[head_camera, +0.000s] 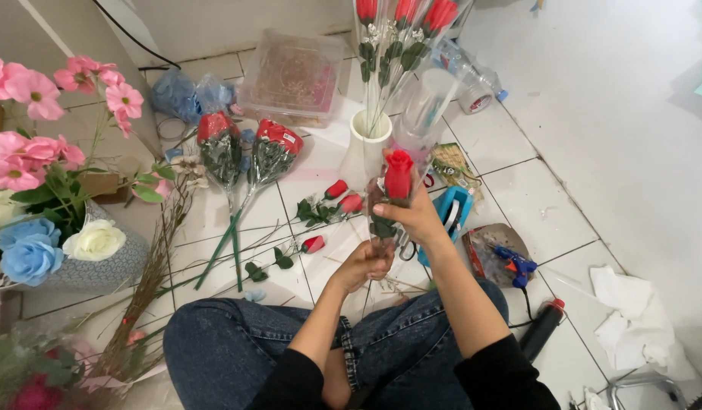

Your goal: Packaging individual roses into plastic sleeves and arranging them into a bouquet.

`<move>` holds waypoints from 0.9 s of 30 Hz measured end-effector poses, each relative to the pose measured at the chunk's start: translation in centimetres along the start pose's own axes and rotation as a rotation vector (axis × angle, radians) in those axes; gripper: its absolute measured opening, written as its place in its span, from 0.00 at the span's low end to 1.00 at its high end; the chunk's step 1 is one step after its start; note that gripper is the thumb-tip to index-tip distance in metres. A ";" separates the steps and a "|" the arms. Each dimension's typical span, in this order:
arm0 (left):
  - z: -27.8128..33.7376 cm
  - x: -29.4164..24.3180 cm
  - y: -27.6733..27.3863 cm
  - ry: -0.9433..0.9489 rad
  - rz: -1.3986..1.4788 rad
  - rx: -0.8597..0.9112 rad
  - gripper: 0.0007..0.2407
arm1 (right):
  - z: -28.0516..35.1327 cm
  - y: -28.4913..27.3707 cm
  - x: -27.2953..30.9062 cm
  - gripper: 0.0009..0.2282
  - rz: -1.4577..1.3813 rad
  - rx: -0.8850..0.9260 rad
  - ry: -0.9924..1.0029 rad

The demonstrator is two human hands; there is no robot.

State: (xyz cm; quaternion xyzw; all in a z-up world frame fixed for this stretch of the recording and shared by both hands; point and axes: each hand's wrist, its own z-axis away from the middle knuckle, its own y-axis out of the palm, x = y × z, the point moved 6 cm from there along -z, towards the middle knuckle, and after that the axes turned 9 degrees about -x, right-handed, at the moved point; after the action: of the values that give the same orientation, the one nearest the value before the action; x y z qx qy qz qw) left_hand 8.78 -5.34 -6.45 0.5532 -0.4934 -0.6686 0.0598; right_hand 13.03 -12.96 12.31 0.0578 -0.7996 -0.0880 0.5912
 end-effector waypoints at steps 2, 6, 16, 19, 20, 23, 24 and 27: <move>-0.2 -0.5 0.4 0.000 -0.051 -0.020 0.08 | -0.2 -0.2 0.2 0.43 0.020 0.030 0.002; -0.3 -0.6 0.1 -0.005 -0.140 -0.151 0.09 | -0.4 0.9 3.1 0.49 0.046 0.135 -0.049; 0.2 -0.8 1.0 -0.045 -0.243 -0.194 0.13 | -7.8 -0.5 8.1 0.16 0.405 -0.009 0.241; 0.7 -0.6 1.1 -0.077 -0.247 -0.131 0.12 | -7.8 0.5 9.6 0.07 0.440 0.080 0.224; 0.8 -0.6 0.9 -0.075 -0.250 -0.128 0.12 | -7.9 0.4 9.6 0.07 0.440 0.079 0.220; 1.2 0.1 0.8 -0.159 -0.167 -0.048 0.12 | -7.5 0.4 9.9 0.06 0.408 0.147 0.222; 1.5 0.3 1.1 -0.213 -0.119 0.011 0.12 | -7.3 0.7 10.4 0.05 0.378 0.185 0.217; 1.4 2.5 -0.1 -0.340 0.052 0.233 0.12 | -7.4 0.8 10.8 0.04 0.315 0.279 0.186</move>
State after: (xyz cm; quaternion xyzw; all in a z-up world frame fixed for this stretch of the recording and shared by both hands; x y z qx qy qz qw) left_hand 6.75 -5.96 -8.37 0.4224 -0.5845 -0.6890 -0.0716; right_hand 16.95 -14.81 24.72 0.0212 -0.7454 0.1226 0.6549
